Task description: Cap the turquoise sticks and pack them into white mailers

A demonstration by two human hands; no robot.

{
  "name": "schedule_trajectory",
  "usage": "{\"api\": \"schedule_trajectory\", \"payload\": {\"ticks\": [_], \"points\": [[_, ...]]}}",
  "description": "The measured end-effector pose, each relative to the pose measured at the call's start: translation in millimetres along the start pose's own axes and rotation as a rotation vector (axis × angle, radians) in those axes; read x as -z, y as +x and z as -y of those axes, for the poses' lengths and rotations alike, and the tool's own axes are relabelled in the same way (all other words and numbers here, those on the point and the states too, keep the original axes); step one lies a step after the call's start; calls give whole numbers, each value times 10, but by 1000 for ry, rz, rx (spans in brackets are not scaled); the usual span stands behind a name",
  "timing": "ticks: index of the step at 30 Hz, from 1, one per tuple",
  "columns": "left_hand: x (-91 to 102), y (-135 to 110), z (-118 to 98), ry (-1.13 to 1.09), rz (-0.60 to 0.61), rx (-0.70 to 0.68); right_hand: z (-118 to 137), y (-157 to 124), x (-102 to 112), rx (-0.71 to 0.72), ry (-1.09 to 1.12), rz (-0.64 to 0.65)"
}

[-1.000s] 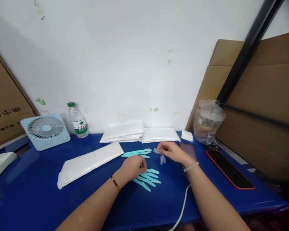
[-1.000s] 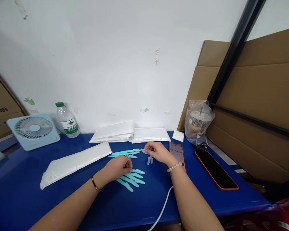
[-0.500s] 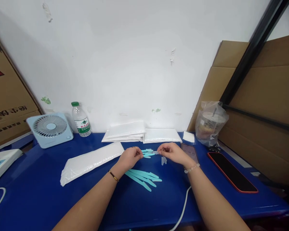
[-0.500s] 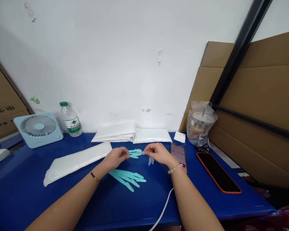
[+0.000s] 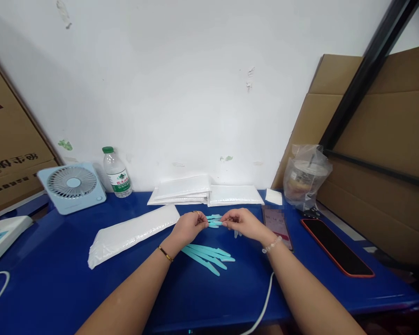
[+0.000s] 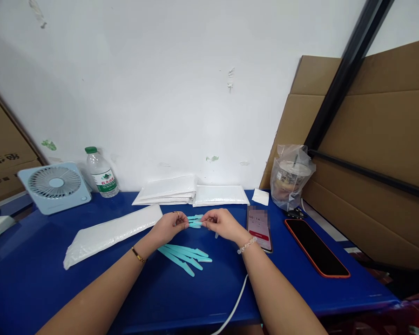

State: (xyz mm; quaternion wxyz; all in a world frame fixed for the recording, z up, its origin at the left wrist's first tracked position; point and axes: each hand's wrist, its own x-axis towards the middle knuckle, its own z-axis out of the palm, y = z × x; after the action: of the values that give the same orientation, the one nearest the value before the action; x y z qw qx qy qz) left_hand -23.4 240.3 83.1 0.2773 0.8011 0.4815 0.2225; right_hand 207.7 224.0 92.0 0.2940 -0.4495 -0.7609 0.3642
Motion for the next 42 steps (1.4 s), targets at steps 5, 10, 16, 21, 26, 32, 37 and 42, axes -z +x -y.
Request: {"api": "schedule_trajectory", "payload": {"ticks": [5, 10, 16, 21, 26, 32, 37, 42], "points": [[11, 16, 10, 239, -95, 11, -170, 42, 103, 32, -324, -234], [63, -32, -56, 296, -79, -48, -307, 99, 66, -13, -532, -193], [-4, -129, -136, 90, 392, -182, -258, 158, -81, -49, -657, -125], [-61, -134, -138, 38, 412, -88, -204, 152, -108, -21, -702, -152], [-38, -78, -102, -189, 225, -28, -147, 129, -27, 10, -141, -390], [15, 4, -51, -462, 64, 74, -14, 65, 8, 35, 454, -452], [69, -7, -69, -541, -7, 91, 45, 55, -63, 63, 439, -465], [82, -21, -78, -544, -10, 106, 43, 77, -139, 72, 415, -406]]}}
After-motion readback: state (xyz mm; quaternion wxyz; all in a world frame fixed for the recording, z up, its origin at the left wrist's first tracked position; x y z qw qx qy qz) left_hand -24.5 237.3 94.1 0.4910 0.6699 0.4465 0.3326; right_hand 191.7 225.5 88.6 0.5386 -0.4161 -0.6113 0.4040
